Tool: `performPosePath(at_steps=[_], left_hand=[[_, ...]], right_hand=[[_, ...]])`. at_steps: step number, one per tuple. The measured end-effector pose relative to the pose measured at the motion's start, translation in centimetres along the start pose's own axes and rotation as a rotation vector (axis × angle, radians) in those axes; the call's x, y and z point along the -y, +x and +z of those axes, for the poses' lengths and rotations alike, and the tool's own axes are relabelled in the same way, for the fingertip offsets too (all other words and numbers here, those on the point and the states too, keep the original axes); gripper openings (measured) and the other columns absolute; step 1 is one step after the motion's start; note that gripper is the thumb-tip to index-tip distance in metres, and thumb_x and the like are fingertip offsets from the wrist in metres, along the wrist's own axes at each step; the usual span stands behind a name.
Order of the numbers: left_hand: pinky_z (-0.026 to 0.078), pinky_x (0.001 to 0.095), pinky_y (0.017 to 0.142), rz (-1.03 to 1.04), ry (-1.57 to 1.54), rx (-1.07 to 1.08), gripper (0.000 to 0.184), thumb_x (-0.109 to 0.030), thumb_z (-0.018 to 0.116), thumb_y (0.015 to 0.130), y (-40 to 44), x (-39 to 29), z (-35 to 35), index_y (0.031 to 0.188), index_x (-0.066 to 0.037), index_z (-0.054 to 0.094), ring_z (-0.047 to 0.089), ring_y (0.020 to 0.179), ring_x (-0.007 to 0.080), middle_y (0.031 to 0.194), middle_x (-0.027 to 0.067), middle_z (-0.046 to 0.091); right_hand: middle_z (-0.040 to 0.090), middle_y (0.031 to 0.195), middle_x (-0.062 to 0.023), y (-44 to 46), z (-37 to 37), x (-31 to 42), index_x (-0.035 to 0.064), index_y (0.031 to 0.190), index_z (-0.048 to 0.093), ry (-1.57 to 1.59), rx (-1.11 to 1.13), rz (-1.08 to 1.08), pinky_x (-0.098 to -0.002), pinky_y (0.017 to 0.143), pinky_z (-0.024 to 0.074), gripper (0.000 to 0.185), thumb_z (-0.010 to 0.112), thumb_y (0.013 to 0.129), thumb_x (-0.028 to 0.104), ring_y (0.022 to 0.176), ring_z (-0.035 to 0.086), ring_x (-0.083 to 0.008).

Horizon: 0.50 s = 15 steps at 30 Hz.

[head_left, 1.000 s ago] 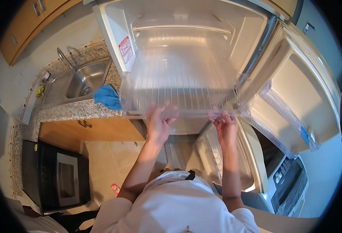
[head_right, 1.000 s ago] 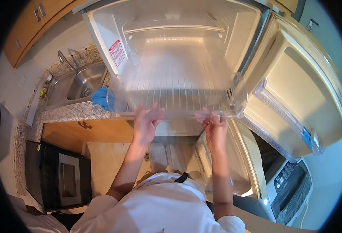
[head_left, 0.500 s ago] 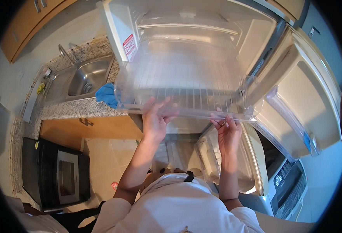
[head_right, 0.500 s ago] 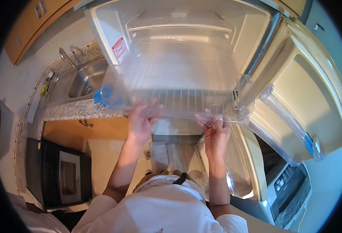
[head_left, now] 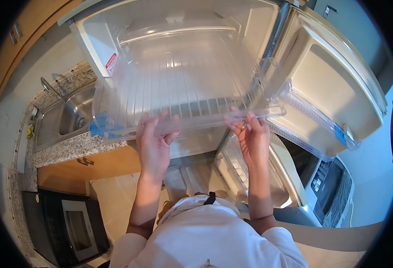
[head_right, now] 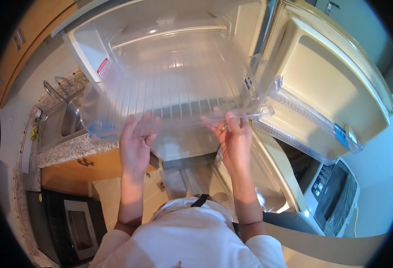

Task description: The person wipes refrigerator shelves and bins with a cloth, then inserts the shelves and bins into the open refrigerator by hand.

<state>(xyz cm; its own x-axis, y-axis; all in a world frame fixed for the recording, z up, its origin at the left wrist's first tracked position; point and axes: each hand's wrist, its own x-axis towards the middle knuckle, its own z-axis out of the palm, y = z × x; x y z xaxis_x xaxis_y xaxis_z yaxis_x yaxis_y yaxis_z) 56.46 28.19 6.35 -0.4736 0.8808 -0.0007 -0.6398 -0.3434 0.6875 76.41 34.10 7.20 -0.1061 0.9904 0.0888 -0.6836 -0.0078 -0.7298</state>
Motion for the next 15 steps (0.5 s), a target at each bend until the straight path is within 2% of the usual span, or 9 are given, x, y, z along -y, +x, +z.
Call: performPosePath(at_steps=[2,3,4,6,9,11,12,13,15], left_hand=[[0.057,0.0295,0.07,0.005,0.01,0.01,0.022,-0.018,0.049,0.087,0.1,0.0,0.4,0.105,-0.007,0.043,0.057,0.098,0.0354,0.113,0.0225,0.052],[0.056,0.0296,0.071,0.013,0.019,0.016,0.021,-0.018,0.049,0.087,0.1,0.0,0.6,0.104,-0.007,0.044,0.057,0.098,0.0353,0.113,0.0223,0.052],[0.056,0.0296,0.071,0.01,0.02,0.015,0.021,-0.018,0.049,0.087,0.0,0.0,0.6,0.104,-0.007,0.044,0.057,0.098,0.0353,0.113,0.0223,0.052],[0.056,0.035,0.069,-0.004,-0.011,0.015,0.039,-0.016,0.05,0.087,0.0,-0.2,0.6,0.116,-0.004,0.027,0.058,0.096,0.0344,0.111,0.019,0.049],[0.055,0.0354,0.068,0.001,-0.035,0.007,0.027,-0.017,0.052,0.086,-0.1,-0.8,1.2,0.105,-0.006,0.037,0.059,0.092,0.0298,0.108,0.0164,0.052],[0.055,0.0359,0.068,0.016,-0.037,0.006,0.023,-0.017,0.052,0.086,-0.1,-0.7,1.4,0.101,-0.007,0.039,0.059,0.09,0.0276,0.107,0.0154,0.053],[0.055,0.0363,0.068,0.028,-0.039,0.007,0.02,-0.017,0.053,0.085,-0.1,-0.6,1.4,0.098,-0.007,0.041,0.06,0.088,0.0254,0.105,0.0144,0.054],[0.055,0.0363,0.068,0.029,-0.035,0.001,0.02,-0.017,0.053,0.085,0.0,-0.5,1.4,0.098,-0.007,0.041,0.06,0.088,0.0254,0.105,0.0144,0.054],[0.053,0.0332,0.079,0.076,0.024,0.024,0.031,-0.019,0.054,0.085,0.4,0.0,1.4,0.106,0.001,0.043,0.058,0.094,0.0275,0.108,0.0222,0.053]], right_hand=[[0.049,0.107,-0.0275,1.1,-0.5,0.1,-0.0057,0.116,0.022,0.018,0.06,0.009,-0.0404,0.072,0.0533,0.041,0.047,0.088,0.011,0.084,0.061,-0.0378],[0.049,0.107,-0.0275,1.2,-0.5,0.2,-0.0057,0.116,0.022,0.016,0.06,0.006,-0.0404,0.072,0.0533,0.041,0.047,0.088,0.011,0.084,0.061,-0.0378],[0.05,0.106,-0.0269,1.2,-0.5,0.2,-0.0059,0.115,0.023,0.005,0.058,0.005,-0.0403,0.072,0.0532,0.041,0.048,0.088,0.012,0.083,0.062,-0.0375],[0.05,0.105,-0.0263,1.1,-0.4,0.1,-0.0062,0.114,0.024,-0.004,0.053,0.004,-0.0402,0.072,0.0532,0.04,0.048,0.088,0.013,0.083,0.062,-0.0372],[0.05,0.103,-0.0252,0.9,0.3,0.6,-0.0067,0.111,0.026,-0.022,0.052,-0.035,-0.0399,0.072,0.0532,0.039,0.049,0.089,0.015,0.083,0.062,-0.0365],[0.057,0.097,-0.0245,0.9,0.8,0.9,-0.0081,0.101,0.04,-0.057,0.03,-0.045,-0.0349,0.071,0.0549,0.027,0.047,0.09,0.016,0.081,0.063,-0.031],[0.057,0.097,-0.0245,1.2,0.7,0.8,-0.0081,0.101,0.04,-0.054,0.032,-0.037,-0.0349,0.071,0.0549,0.027,0.047,0.09,0.016,0.081,0.063,-0.031],[0.057,0.095,-0.0233,1.6,0.4,0.7,-0.0085,0.102,0.04,-0.076,0.03,-0.052,-0.0351,0.071,0.0546,0.028,0.047,0.09,0.016,0.081,0.063,-0.0304],[0.058,0.094,-0.0221,2.1,0.4,0.9,-0.009,0.102,0.04,-0.101,0.024,-0.065,-0.0354,0.072,0.0543,0.029,0.046,0.09,0.017,0.08,0.063,-0.0298]])
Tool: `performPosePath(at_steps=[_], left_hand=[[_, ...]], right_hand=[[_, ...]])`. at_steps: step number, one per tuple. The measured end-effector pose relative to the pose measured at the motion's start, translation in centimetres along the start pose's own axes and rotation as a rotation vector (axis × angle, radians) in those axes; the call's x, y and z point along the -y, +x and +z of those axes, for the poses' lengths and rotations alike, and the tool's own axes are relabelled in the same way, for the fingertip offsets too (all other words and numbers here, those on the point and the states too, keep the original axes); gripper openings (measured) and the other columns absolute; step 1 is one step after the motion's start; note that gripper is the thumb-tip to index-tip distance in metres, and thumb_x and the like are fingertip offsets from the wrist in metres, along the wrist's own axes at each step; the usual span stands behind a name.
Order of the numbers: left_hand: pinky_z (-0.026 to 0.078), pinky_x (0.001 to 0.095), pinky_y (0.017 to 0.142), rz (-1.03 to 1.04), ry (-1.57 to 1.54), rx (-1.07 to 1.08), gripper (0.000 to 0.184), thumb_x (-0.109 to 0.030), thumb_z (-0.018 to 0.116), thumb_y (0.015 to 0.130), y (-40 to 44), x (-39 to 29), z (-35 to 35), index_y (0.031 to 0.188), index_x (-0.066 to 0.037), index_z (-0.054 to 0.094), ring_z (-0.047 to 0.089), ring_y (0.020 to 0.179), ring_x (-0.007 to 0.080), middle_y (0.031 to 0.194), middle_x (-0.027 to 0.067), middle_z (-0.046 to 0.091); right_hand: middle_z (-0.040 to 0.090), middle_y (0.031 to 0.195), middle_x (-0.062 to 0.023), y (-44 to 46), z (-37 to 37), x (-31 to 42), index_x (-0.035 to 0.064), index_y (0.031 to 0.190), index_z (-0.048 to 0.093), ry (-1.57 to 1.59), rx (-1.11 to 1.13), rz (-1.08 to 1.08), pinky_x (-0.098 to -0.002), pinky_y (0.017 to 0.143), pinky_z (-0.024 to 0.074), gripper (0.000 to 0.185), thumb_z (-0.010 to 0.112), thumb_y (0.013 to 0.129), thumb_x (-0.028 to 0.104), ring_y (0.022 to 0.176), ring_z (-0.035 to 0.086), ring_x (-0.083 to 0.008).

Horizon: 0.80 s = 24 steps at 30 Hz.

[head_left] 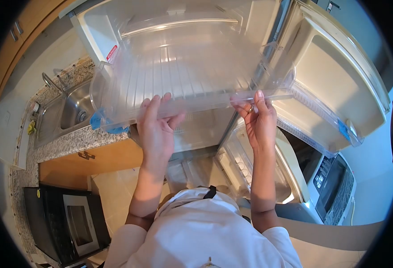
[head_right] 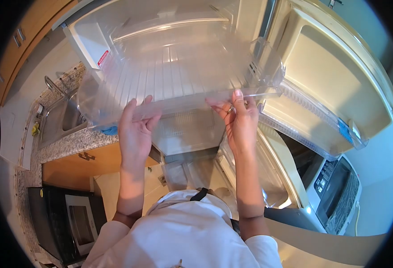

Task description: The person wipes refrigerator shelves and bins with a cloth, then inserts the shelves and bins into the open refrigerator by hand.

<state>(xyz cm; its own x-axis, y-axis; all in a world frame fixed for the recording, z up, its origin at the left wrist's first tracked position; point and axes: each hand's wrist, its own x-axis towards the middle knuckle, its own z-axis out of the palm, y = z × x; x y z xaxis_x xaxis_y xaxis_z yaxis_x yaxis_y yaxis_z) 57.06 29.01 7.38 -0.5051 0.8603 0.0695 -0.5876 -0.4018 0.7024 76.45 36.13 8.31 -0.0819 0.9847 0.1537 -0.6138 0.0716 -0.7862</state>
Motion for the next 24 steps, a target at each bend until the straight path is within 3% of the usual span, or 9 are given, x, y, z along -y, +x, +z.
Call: performPosePath(at_steps=[7,8,9,10,13,18,20,22,24], left_hand=[[0.055,0.0314,0.074,-0.053,0.004,-0.024,0.028,-0.019,0.053,0.085,-0.2,-0.5,0.2,0.104,0.0,0.044,0.059,0.092,0.0266,0.109,0.022,0.053],[0.054,0.0341,0.073,-0.072,-0.003,-0.013,0.02,-0.019,0.052,0.086,-0.2,-0.4,-0.2,0.098,-0.005,0.045,0.058,0.093,0.0259,0.109,0.0165,0.053],[0.053,0.0367,0.073,-0.094,-0.01,-0.005,0.012,-0.019,0.052,0.086,-0.4,-0.2,-0.7,0.092,-0.01,0.046,0.058,0.094,0.0252,0.11,0.011,0.053],[0.053,0.0367,0.073,-0.095,-0.011,0.002,0.012,-0.019,0.052,0.086,-0.7,-0.1,-1.2,0.092,-0.01,0.046,0.058,0.094,0.0252,0.11,0.011,0.053],[0.052,0.035,0.074,-0.138,0.028,0.015,0.017,-0.021,0.049,0.087,-2.9,0.3,-2.6,0.101,-0.012,0.045,0.056,0.1,0.0271,0.118,0.0102,0.049],[0.048,0.0412,0.079,-0.21,-0.036,-0.091,0.042,-0.021,0.047,0.087,-9.5,2.6,-5.8,0.126,-0.021,0.031,0.048,0.112,0.0334,0.132,0.0132,0.038],[0.047,0.0431,0.081,-0.232,-0.043,-0.087,0.041,-0.022,0.047,0.086,-11.7,2.5,-7.1,0.126,-0.022,0.035,0.046,0.113,0.0341,0.132,0.0147,0.037],[0.046,0.045,0.083,-0.251,-0.05,-0.077,0.041,-0.023,0.047,0.085,-13.5,2.4,-8.9,0.125,-0.023,0.039,0.044,0.115,0.0349,0.133,0.0162,0.036],[0.046,0.0441,0.083,-0.366,-0.106,-0.177,0.043,-0.022,0.048,0.081,-15.7,2.1,-11.5,0.123,-0.023,0.041,0.046,0.111,0.036,0.131,0.0164,0.037]], right_hand=[[0.057,0.087,-0.0182,-0.6,-0.2,0.0,-0.0065,0.101,0.037,0.043,0.016,0.002,-0.0382,0.076,0.0523,0.029,0.049,0.089,0.016,0.08,0.063,-0.0309],[0.057,0.082,-0.0158,-0.8,-0.4,-0.1,-0.0049,0.1,0.035,0.051,0.0,0.027,-0.0402,0.078,0.0507,0.028,0.05,0.088,0.016,0.078,0.063,-0.0328],[0.057,0.091,-0.0192,-1.0,-0.6,-0.2,-0.0067,0.112,0.029,0.071,0.005,0.062,-0.0405,0.077,0.0508,0.038,0.051,0.087,0.013,0.078,0.063,-0.032],[0.057,0.091,-0.0192,-1.6,-0.5,-0.2,-0.0067,0.112,0.029,0.071,0.003,0.055,-0.0405,0.077,0.0508,0.038,0.051,0.087,0.013,0.078,0.063,-0.032],[0.049,0.11,-0.0257,-3.6,-1.4,-0.5,-0.0035,0.131,0.003,0.068,-0.028,0.064,-0.0378,0.073,0.0519,0.07,0.053,0.084,0.011,0.079,0.063,-0.0327],[0.048,0.114,-0.0257,-9.2,-4.2,-1.2,0.0011,0.134,0.009,0.125,-0.066,0.175,-0.0377,0.071,0.0521,0.069,0.054,0.081,0.006,0.079,0.062,-0.0334],[0.047,0.115,-0.025,-11.9,-6.1,-1.8,0.0025,0.134,0.014,0.199,-0.056,0.234,-0.038,0.072,0.0519,0.068,0.054,0.079,0.004,0.079,0.062,-0.0331],[0.048,0.116,-0.0243,-13.8,-7.7,-2.3,0.0045,0.133,0.025,0.053,0.156,0.238,-0.0396,0.075,0.0512,0.063,0.056,0.078,0.003,0.086,0.06,-0.0333],[0.046,0.122,-0.0208,-15.6,-7.9,-0.6,0.0042,0.13,0.035,-0.175,0.231,0.442,-0.0407,0.086,0.0459,0.058,0.061,0.078,0.01,0.101,0.054,-0.0323]])
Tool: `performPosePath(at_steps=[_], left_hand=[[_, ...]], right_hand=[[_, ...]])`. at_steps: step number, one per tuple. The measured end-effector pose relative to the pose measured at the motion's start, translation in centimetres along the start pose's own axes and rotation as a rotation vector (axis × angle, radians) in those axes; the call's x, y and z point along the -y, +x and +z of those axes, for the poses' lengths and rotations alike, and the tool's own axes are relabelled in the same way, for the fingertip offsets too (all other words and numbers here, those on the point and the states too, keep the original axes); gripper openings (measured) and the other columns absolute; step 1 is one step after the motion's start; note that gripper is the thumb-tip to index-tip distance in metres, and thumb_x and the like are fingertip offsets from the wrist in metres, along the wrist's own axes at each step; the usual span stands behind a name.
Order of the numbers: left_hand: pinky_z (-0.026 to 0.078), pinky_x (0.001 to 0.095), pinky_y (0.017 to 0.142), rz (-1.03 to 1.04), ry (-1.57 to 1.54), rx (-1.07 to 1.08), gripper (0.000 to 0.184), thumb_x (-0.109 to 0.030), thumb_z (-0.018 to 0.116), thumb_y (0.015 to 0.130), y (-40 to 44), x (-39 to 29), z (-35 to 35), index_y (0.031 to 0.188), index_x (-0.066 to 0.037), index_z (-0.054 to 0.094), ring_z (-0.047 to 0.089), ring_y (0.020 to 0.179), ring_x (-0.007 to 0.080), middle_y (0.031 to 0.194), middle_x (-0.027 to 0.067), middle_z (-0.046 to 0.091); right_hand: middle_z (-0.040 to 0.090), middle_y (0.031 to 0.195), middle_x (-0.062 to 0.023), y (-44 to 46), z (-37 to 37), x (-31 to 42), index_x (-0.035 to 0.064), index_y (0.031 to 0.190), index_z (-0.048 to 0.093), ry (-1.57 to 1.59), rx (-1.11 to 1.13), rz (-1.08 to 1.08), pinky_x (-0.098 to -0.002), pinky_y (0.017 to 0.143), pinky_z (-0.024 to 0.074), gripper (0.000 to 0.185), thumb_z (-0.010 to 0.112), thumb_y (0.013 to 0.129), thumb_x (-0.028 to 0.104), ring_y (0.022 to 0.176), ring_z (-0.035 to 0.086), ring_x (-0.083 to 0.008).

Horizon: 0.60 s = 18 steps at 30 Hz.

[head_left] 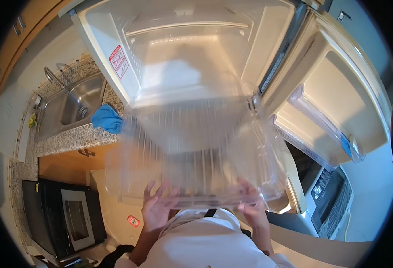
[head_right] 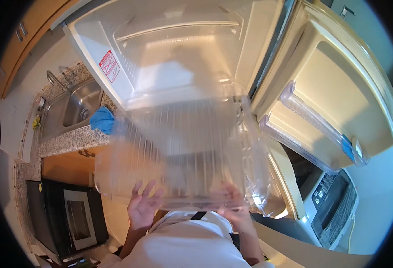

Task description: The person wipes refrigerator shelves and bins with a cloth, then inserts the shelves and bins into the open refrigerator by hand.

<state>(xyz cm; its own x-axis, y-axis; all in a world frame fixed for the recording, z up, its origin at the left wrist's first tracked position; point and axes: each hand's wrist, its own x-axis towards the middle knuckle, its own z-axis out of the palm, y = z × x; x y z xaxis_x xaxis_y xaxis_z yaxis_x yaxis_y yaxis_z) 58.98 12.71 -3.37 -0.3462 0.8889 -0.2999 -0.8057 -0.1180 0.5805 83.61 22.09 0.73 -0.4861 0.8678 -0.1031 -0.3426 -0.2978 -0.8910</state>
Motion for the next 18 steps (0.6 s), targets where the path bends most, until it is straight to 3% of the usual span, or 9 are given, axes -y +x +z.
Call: performPosePath(at_steps=[2,3,5,7,10,13,18], left_hand=[[0.045,0.044,0.083,-0.022,-0.023,-0.076,0.042,-0.023,0.05,0.079,-2.3,-0.1,-2.4,0.12,-0.02,0.044,0.047,0.11,0.0353,0.128,0.0166,0.04],[0.045,0.044,0.084,-0.041,-0.046,-0.133,0.042,-0.024,0.052,0.077,-3.2,-0.3,-3.6,0.117,-0.016,0.047,0.048,0.108,0.0346,0.125,0.0167,0.042],[0.045,0.0455,0.086,-0.051,-0.096,-0.231,0.043,-0.022,0.053,0.075,-5.5,-0.4,-6.9,0.117,-0.015,0.046,0.046,0.109,0.0386,0.124,0.0191,0.042],[0.044,0.0471,0.088,-0.071,-0.14,-0.347,0.045,-0.019,0.053,0.073,-7.4,-0.4,-8.7,0.116,-0.013,0.045,0.044,0.111,0.0425,0.123,0.0214,0.042],[0.045,0.0423,0.088,-0.102,-0.091,-0.517,0.044,-0.02,0.053,0.072,-9.6,-1.5,-11.4,0.113,-0.008,0.045,0.048,0.108,0.0373,0.113,0.0199,0.049],[0.05,0.0341,0.082,-0.153,-0.121,-0.701,0.036,-0.017,0.051,0.07,-10.0,-1.9,-15.8,0.102,-0.002,0.049,0.056,0.096,0.031,0.106,0.0168,0.054],[0.053,0.0335,0.074,-0.128,-0.221,-0.727,0.026,-0.015,0.049,0.067,-13.2,-1.0,-26.3,0.087,0.002,0.048,0.06,0.083,0.0276,0.093,0.0161,0.056]], right_hand=[[0.041,0.13,-0.0166,-1.8,-3.8,0.8,0.0006,0.129,0.036,-0.727,0.517,0.245,-0.0394,0.096,0.037,0.056,0.06,0.083,0.023,0.114,0.046,-0.0289],[0.041,0.13,-0.0166,-2.3,-4.3,0.8,0.0006,0.129,0.036,-0.723,0.499,0.249,-0.0394,0.096,0.037,0.056,0.06,0.083,0.023,0.114,0.046,-0.0289],[0.04,0.133,-0.0138,-3.2,-4.1,2.2,-0.0035,0.124,0.041,-0.522,0.846,0.661,-0.0364,0.1,0.0297,0.053,0.053,0.087,0.032,0.119,0.042,-0.0254],[0.043,0.128,-0.0208,-2.9,-0.7,4.8,-0.0088,0.123,0.041,-0.381,0.943,0.26,-0.0398,0.101,0.0282,0.06,0.051,0.087,0.038,0.122,0.038,-0.0292],[0.043,0.126,-0.0223,-1.5,5.7,6.2,-0.0064,0.122,0.044,0.082,1.021,-0.035,-0.0428,0.099,0.0289,0.055,0.05,0.088,0.036,0.121,0.039,-0.0316],[0.045,0.124,-0.0215,-1.7,9.4,4.3,-0.0045,0.121,0.044,0.178,1.13,-0.137,-0.0438,0.097,0.0305,0.055,0.05,0.087,0.038,0.118,0.041,-0.0313],[0.047,0.121,-0.0202,-1.3,12.1,0.3,-0.0014,0.121,0.045,0.192,1.118,-0.058,-0.0454,0.093,0.0332,0.056,0.05,0.085,0.041,0.114,0.044,-0.0309]])
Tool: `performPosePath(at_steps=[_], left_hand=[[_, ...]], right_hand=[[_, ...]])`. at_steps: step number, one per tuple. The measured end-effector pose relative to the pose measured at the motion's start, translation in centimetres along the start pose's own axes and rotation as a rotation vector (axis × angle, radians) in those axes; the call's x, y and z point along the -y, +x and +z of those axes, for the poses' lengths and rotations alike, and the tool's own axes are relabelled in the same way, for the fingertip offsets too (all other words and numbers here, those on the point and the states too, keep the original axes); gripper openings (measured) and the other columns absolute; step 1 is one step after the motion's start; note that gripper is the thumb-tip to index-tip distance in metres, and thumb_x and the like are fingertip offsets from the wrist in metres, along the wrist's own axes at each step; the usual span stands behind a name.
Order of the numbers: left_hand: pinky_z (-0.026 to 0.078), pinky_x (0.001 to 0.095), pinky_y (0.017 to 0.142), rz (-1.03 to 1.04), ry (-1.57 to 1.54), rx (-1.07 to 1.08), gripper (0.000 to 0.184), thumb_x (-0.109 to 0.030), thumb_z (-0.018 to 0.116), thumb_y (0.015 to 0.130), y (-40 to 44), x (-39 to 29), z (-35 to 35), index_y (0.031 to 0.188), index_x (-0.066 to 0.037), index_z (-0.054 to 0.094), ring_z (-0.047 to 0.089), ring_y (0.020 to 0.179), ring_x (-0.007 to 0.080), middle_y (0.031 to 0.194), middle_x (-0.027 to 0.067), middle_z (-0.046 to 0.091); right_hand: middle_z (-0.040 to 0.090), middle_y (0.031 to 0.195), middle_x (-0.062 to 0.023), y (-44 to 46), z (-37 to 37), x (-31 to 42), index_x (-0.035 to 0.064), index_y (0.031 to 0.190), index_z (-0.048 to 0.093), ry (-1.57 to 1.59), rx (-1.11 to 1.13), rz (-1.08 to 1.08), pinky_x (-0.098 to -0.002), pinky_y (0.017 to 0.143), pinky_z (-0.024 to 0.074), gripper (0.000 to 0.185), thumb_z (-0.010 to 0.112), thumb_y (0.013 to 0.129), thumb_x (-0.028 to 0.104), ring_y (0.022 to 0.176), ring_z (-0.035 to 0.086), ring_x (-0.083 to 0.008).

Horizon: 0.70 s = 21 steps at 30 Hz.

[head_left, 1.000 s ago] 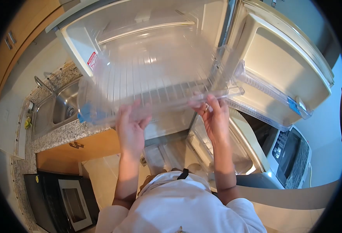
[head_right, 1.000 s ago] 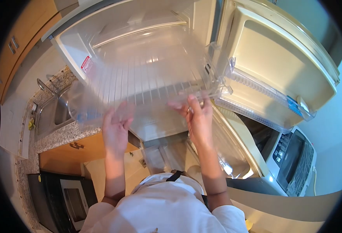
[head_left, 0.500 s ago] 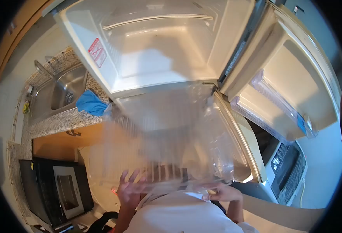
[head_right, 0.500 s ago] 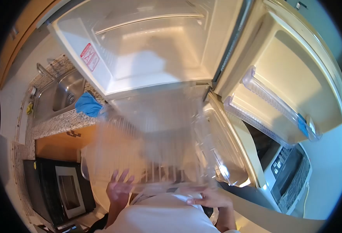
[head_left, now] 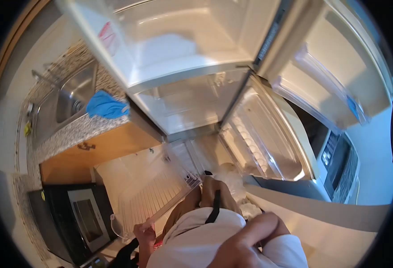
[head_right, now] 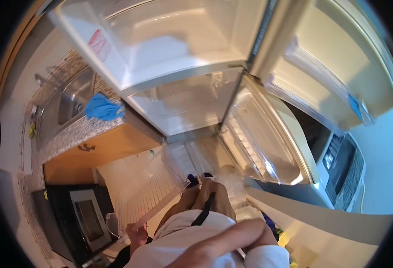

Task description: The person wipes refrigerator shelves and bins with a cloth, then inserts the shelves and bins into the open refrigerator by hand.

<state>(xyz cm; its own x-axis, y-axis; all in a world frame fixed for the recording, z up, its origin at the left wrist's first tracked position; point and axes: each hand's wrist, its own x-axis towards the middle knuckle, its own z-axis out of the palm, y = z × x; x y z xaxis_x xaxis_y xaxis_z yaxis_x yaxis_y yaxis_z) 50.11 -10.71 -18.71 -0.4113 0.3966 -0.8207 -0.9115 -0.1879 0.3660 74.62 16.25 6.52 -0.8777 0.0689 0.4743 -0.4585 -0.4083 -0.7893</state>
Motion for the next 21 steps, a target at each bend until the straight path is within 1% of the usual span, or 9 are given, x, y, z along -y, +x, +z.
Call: performPosePath(at_steps=[4,5,6,11,13,14,17,19,21], left_hand=[[0.053,0.0342,0.07,0.07,-0.07,-0.123,0.021,-0.013,0.047,0.067,2.1,-0.4,-6.8,0.081,0.002,0.052,0.06,0.079,0.0277,0.082,0.0149,0.058],[0.053,0.0323,0.072,0.049,-0.039,-0.127,0.029,-0.017,0.046,0.068,2.1,-0.3,-8.0,0.091,0.001,0.051,0.06,0.081,0.0246,0.086,0.014,0.058],[0.052,0.0305,0.074,0.007,0.022,-0.137,0.037,-0.02,0.046,0.069,1.7,-0.6,-9.0,0.1,0.0,0.05,0.06,0.083,0.0215,0.089,0.0131,0.058],[0.053,0.0332,0.07,-0.276,0.153,-0.27,0.042,-0.024,0.048,0.07,0.9,-3.9,-10.2,0.104,0.001,0.05,0.06,0.082,0.024,0.089,0.0125,0.059],[0.053,0.034,0.072,-0.325,0.212,-0.554,0.04,-0.021,0.047,0.071,0.0,-3.7,-8.9,0.105,-0.001,0.051,0.06,0.086,0.024,0.094,0.012,0.059],[0.053,0.034,0.072,-0.359,0.227,-0.546,0.04,-0.021,0.047,0.071,0.5,-3.2,-10.1,0.105,-0.001,0.051,0.06,0.086,0.024,0.094,0.012,0.059],[0.049,0.0498,0.07,-0.304,0.053,-0.035,0.041,-0.029,0.047,0.069,4.3,-3.1,-14.2,0.106,-0.011,0.053,0.058,0.087,0.023,0.099,0.0047,0.057],[0.051,0.0432,0.074,-0.13,0.018,0.035,0.038,-0.023,0.049,0.07,8.2,-2.2,-15.3,0.105,-0.009,0.053,0.057,0.089,0.0233,0.1,0.0045,0.057],[0.051,0.0383,0.078,-0.196,0.148,-0.103,0.036,-0.018,0.049,0.071,12.5,-1.8,-15.2,0.104,-0.005,0.053,0.057,0.092,0.025,0.101,0.0066,0.057]], right_hand=[[0.05,0.118,-0.0192,1.2,1.3,-2.8,0.0012,0.12,0.046,0.025,-0.041,0.067,-0.0468,0.09,0.0353,0.056,0.051,0.084,0.044,0.11,0.046,-0.0305],[0.05,0.118,-0.019,1.1,1.6,-3.2,0.0018,0.12,0.047,0.026,-0.055,0.067,-0.0471,0.089,0.0358,0.056,0.051,0.083,0.045,0.109,0.047,-0.0304],[0.051,0.117,-0.0187,1.8,2.1,-3.3,0.0024,0.12,0.047,0.012,-0.042,0.038,-0.0474,0.088,0.0364,0.057,0.051,0.083,0.045,0.108,0.047,-0.0304],[0.053,0.113,-0.0174,3.4,4.7,-4.8,0.0056,0.119,0.048,0.005,0.004,-0.046,-0.0491,0.085,0.039,0.057,0.052,0.081,0.049,0.104,0.05,-0.0299],[0.054,0.112,-0.0169,2.6,4.3,-4.6,0.0068,0.119,0.049,0.029,-0.016,-0.038,-0.0497,0.083,0.0401,0.058,0.052,0.081,0.05,0.102,0.051,-0.0297],[0.055,0.111,-0.0167,1.3,4.3,-4.9,0.0074,0.119,0.049,0.045,-0.084,-0.036,-0.0501,0.082,0.0407,0.058,0.052,0.08,0.051,0.101,0.052,-0.0296],[0.057,0.109,-0.0159,-6.3,2.8,-7.3,0.0093,0.118,0.049,0.496,-0.729,-0.125,-0.0511,0.08,0.0423,0.058,0.052,0.079,0.053,0.098,0.054,-0.0294],[0.058,0.108,-0.0154,-16.1,0.7,-12.0,0.0106,0.118,0.05,0.657,-1.518,-0.194,-0.0517,0.078,0.0433,0.059,0.053,0.078,0.054,0.097,0.055,-0.0292],[0.054,0.106,-0.0134,-33.4,1.2,-24.4,0.0083,0.115,0.049,-0.164,-1.906,1.077,-0.0354,0.085,0.0414,0.045,0.047,0.084,0.04,0.099,0.051,-0.0268]])
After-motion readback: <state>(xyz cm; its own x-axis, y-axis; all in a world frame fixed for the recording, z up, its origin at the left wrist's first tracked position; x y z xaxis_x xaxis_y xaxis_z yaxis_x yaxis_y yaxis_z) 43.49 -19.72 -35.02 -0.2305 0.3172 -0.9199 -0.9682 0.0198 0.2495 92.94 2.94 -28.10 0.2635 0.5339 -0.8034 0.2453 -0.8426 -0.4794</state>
